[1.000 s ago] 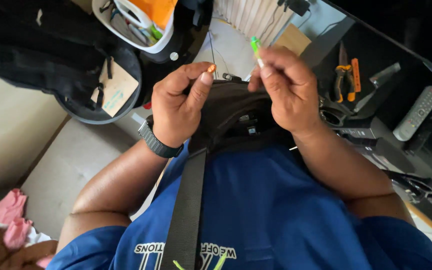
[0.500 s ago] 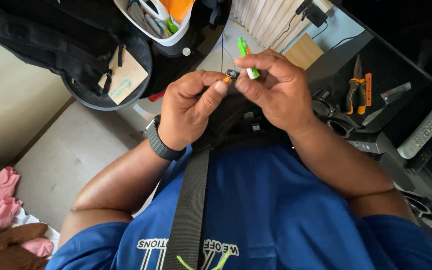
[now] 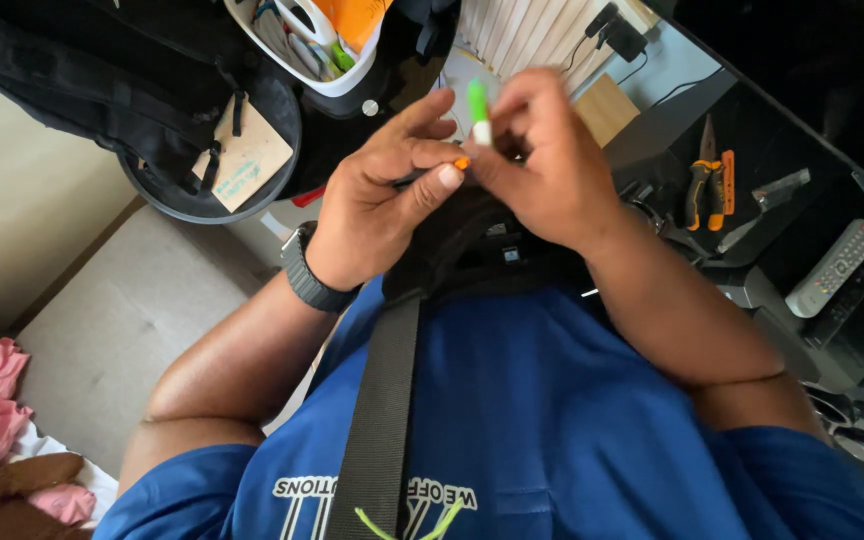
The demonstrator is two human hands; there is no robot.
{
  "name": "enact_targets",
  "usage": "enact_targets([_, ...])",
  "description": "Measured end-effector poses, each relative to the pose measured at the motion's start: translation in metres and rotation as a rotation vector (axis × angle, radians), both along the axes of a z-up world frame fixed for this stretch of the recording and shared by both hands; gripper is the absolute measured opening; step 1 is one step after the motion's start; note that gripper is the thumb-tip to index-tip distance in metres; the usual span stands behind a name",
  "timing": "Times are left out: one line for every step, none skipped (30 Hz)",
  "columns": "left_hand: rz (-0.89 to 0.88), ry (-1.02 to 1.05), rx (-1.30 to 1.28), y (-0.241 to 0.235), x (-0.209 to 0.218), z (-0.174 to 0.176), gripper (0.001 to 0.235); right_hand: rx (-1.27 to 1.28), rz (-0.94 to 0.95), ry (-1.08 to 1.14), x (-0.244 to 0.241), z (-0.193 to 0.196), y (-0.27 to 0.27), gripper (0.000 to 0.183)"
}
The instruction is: The person retrieves an orange plastic component from a bag and threads a thin wire through it. They then insert the component into a black electronic device and adjust it. The person also handles a small white packet and places items into their pocket.
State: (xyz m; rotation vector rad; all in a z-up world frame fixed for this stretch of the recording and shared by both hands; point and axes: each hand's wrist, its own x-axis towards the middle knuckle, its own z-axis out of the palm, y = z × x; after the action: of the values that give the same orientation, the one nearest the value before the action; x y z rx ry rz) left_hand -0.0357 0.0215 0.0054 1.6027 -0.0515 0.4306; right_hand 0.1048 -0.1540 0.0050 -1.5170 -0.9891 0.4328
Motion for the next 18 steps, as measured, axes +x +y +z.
enact_targets([0.002,-0.002,-0.001,0.000,0.000,-0.001,0.015,-0.001,0.002,-0.002,-0.001,0.004,0.002,0.046])
enact_targets([0.001,-0.025,0.001,0.000,0.000,-0.003,0.016,-0.102,0.030,-0.086,-0.001,0.007,0.004,0.040])
enact_targets([-0.002,-0.048,0.004,0.000,0.001,-0.005,0.017,-0.200,0.058,-0.170,-0.001,0.010,0.006,0.034])
enact_targets([-0.002,-0.048,0.004,0.000,0.001,-0.007,0.017,-0.201,0.058,-0.170,-0.001,0.010,0.007,0.034])
enact_targets([0.036,-0.025,0.019,-0.001,0.002,-0.009,0.017,-0.195,0.082,-0.148,-0.001,0.010,0.008,0.030])
enact_targets([0.074,-0.001,0.034,-0.001,0.002,-0.012,0.016,-0.188,0.107,-0.125,-0.001,0.010,0.008,0.027])
enact_targets([0.069,-0.002,0.032,-0.001,0.003,-0.013,0.016,-0.191,0.102,-0.125,0.003,0.009,0.005,0.027])
enact_targets([0.086,-0.001,0.024,0.000,0.003,-0.015,0.015,-0.175,0.139,-0.093,0.008,0.007,0.002,0.030])
enact_targets([0.104,0.003,0.017,0.001,0.003,-0.016,0.013,-0.158,0.177,-0.059,0.012,0.005,-0.001,0.033])
enact_targets([0.099,0.004,0.015,0.006,0.006,-0.018,0.013,-0.161,0.172,-0.056,0.026,0.005,-0.003,0.033])
enact_targets([0.135,-0.011,-0.031,0.011,0.009,-0.020,0.014,-0.254,0.267,-0.075,0.041,0.004,-0.004,0.025])
enact_targets([0.171,-0.026,-0.077,0.016,0.013,-0.022,0.014,-0.347,0.361,-0.094,0.056,0.004,-0.004,0.019])
enact_targets([0.175,-0.024,-0.081,0.020,0.016,-0.024,0.014,-0.351,0.366,-0.092,0.064,0.004,0.007,0.019])
enact_targets([0.189,-0.044,-0.053,0.025,0.018,-0.026,0.014,-0.633,0.339,-0.208,0.072,0.003,0.019,0.022])
enact_targets([0.194,-0.068,-0.023,0.030,0.022,-0.028,0.014,-0.915,0.300,-0.325,0.080,0.003,0.030,0.029])
enact_targets([0.191,-0.070,-0.027,0.031,0.024,-0.031,0.014,-0.919,0.296,-0.325,0.069,-0.017,0.036,0.029])
enact_targets([0.172,-0.064,-0.038,0.034,0.030,-0.033,0.015,-0.920,0.504,-0.213,0.063,-0.036,0.042,0.036])
enact_targets([0.154,-0.059,-0.049,0.036,0.037,-0.035,0.015,-0.912,0.710,-0.098,0.058,-0.055,0.048,0.044])
